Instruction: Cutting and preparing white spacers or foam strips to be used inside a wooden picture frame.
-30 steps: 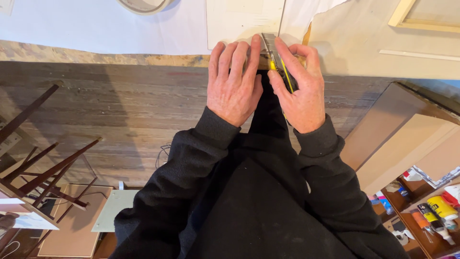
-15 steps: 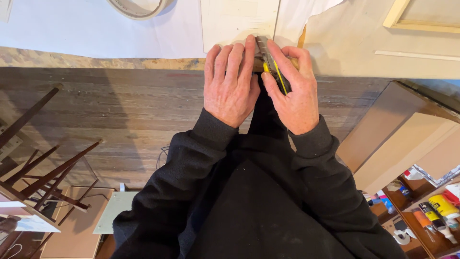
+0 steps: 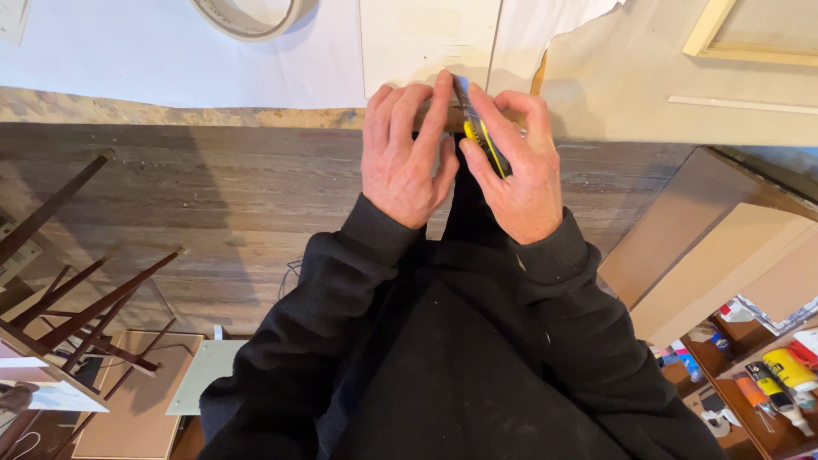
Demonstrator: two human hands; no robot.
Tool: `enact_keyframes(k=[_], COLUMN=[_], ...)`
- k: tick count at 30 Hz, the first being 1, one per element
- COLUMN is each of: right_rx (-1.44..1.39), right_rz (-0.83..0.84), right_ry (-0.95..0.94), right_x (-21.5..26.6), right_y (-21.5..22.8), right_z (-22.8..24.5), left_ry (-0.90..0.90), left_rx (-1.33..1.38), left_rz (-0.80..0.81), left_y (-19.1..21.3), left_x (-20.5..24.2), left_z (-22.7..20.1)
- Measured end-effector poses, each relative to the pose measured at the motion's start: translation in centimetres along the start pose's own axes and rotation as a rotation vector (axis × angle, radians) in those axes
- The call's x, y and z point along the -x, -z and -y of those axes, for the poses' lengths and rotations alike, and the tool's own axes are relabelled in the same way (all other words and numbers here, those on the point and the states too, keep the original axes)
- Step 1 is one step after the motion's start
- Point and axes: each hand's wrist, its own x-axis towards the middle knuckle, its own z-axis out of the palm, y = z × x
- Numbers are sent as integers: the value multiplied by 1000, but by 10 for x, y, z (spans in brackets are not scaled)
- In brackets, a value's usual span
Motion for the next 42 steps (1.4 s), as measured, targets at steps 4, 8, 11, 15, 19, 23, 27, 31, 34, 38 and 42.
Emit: enact_keyframes(k=[4, 8, 11, 15, 19, 23, 27, 31, 34, 38, 42], right_rx=[-31, -48, -84, -161, -339, -331, -326, -169, -135, -118, -111], right_rz=[32, 31, 23, -47, -52, -210, -333, -383, -395, -376, -352], right_ry=[-5, 15, 0, 90, 40, 1, -79, -121, -103, -86, -29], right_x=[-1, 0, 4, 7, 28, 82, 125, 158, 166, 172, 155], right_y=[-1, -1, 0, 0, 25, 84, 155, 233, 266, 293, 304], right_z=[-1, -3, -6, -35, -49, -59, -137, -196, -226, -255, -274], left_ry=[29, 15, -8, -128, -154, -258, -441, -489, -498, -477, -453], left_rx=[82, 144, 194, 117, 120, 12, 1, -18, -36, -86, -163], left_rz=[-13, -22, -32, -211, -171, -185, -130, 13, 24, 53, 52], left_y=[-8, -9, -9, -34, -24, -17, -82, -146, -190, -229, -251], left_x=[10, 10, 14, 20, 16, 19, 3, -7, -18, -20, -33], left_z=[7, 12, 15, 38, 27, -25, -94, -191, -232, -266, -277])
